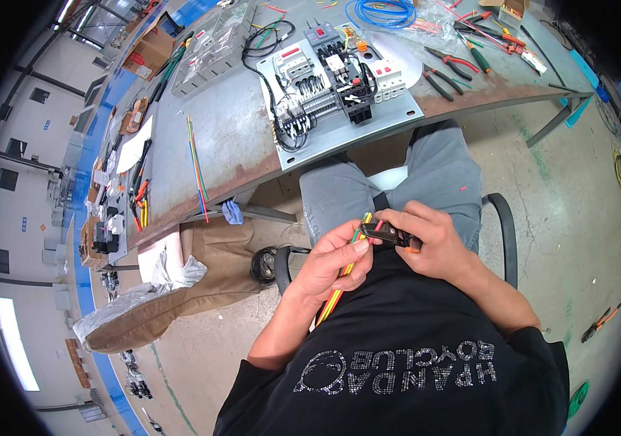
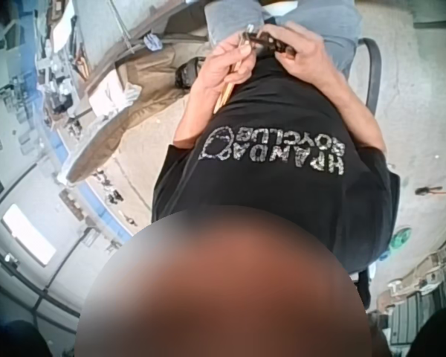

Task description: The person strips the insulation from several colored electrical wires using pliers and a knife. They hold the wires in one hand and use the tools in the other to remove the outer coating, then place the stripped wires on the workbench.

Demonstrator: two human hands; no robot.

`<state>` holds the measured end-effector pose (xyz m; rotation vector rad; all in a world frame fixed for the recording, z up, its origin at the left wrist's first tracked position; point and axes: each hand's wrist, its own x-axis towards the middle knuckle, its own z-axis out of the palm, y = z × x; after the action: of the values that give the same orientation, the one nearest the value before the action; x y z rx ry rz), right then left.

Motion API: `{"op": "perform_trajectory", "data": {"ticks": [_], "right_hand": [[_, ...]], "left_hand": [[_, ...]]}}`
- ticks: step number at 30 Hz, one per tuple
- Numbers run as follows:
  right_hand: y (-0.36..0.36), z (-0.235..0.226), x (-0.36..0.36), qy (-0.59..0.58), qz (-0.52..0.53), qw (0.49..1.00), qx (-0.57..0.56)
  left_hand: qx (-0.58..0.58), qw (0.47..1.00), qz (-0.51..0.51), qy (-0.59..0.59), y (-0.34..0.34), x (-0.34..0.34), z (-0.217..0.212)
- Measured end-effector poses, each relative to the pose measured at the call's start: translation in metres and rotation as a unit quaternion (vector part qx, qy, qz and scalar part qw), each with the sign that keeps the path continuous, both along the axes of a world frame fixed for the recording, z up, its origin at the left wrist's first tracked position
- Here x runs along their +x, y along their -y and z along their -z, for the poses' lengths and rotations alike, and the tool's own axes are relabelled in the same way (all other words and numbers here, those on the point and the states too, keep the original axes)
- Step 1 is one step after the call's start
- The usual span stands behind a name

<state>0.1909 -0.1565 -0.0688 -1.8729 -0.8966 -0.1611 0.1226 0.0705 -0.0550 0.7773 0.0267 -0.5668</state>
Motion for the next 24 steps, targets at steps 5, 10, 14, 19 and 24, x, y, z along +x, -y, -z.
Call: {"op": "perform_trajectory", "data": {"ticks": [5, 10, 14, 19, 24], "right_hand": [[0.002, 0.001, 0.016, -0.384, 0.017, 0.886, 0.259], [0.038, -0.030, 0.051, -0.396, 0.014, 0.874, 0.282], [0.012, -0.020, 0.031, -0.452, -0.123, 0.855, 0.223], [-0.010, -0.018, 0.027, -0.519, -0.181, 0.800, 0.240], [-0.014, -0.011, 0.024, -0.515, -0.158, 0.810, 0.234]], "left_hand": [[0.016, 0.999, 0.000, 0.029, 0.002, -0.002, -0.003], [0.039, 0.999, -0.006, -0.009, 0.000, -0.001, 0.007], [0.009, 1.000, 0.001, 0.019, 0.006, 0.003, 0.001], [0.037, 0.999, -0.002, 0.009, 0.005, 0.001, -0.001], [0.093, 0.994, -0.025, 0.048, 0.009, 0.001, 0.002]]}}
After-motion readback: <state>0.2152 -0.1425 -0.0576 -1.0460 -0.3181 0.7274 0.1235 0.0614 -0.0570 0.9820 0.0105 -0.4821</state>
